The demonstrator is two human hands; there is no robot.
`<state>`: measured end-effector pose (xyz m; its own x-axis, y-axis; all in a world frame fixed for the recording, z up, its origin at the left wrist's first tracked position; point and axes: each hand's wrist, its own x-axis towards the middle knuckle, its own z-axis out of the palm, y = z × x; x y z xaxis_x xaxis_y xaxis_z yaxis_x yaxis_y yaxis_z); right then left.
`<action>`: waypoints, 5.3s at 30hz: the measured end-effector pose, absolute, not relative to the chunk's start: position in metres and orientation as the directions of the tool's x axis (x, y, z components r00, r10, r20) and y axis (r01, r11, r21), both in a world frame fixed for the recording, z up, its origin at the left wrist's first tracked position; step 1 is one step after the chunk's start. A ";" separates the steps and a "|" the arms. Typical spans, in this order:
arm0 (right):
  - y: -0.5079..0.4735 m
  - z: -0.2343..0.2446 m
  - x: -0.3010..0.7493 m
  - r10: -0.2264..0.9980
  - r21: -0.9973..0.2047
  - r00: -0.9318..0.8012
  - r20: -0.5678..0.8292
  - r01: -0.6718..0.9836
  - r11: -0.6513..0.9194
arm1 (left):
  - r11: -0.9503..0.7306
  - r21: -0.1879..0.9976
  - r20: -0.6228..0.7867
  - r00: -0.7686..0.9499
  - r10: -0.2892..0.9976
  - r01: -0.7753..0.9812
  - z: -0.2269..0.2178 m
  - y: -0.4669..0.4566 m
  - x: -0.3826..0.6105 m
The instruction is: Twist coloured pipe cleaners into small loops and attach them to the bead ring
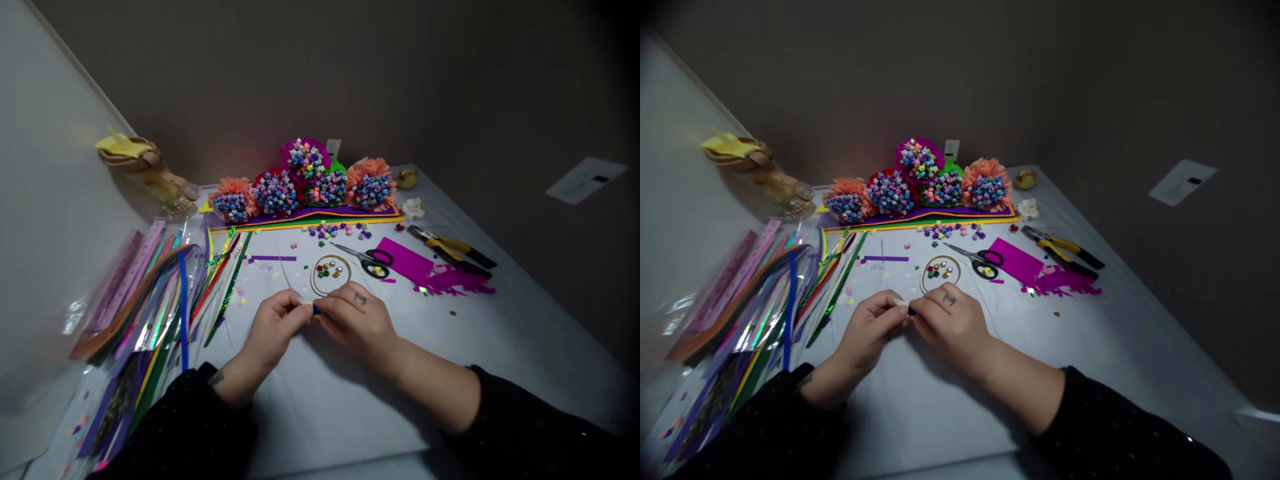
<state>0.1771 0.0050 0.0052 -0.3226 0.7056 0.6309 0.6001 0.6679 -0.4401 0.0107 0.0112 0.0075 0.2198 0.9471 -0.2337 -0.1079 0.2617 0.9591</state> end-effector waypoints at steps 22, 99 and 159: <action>0.012 0.019 0.174 0.982 -0.979 -0.180 -0.049 0.205 -0.011 | 0.246 0.968 -0.225 0.249 0.942 -0.054 0.016 0.012 0.013; 0.014 0.012 0.174 0.971 -0.957 -0.239 -0.012 0.283 0.058 | -0.007 0.961 -0.060 0.232 0.971 0.276 0.014 0.016 0.009; 0.011 0.015 0.177 0.959 -0.958 -0.261 0.115 0.226 0.176 | 0.219 0.974 -0.228 0.310 0.923 0.064 0.016 0.019 0.008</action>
<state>0.1768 0.0111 0.0155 -0.2609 0.9585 0.1147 0.2257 0.1761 -0.9582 0.0082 0.0191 0.0158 0.3103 0.9229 -0.2281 0.0635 0.2193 0.9736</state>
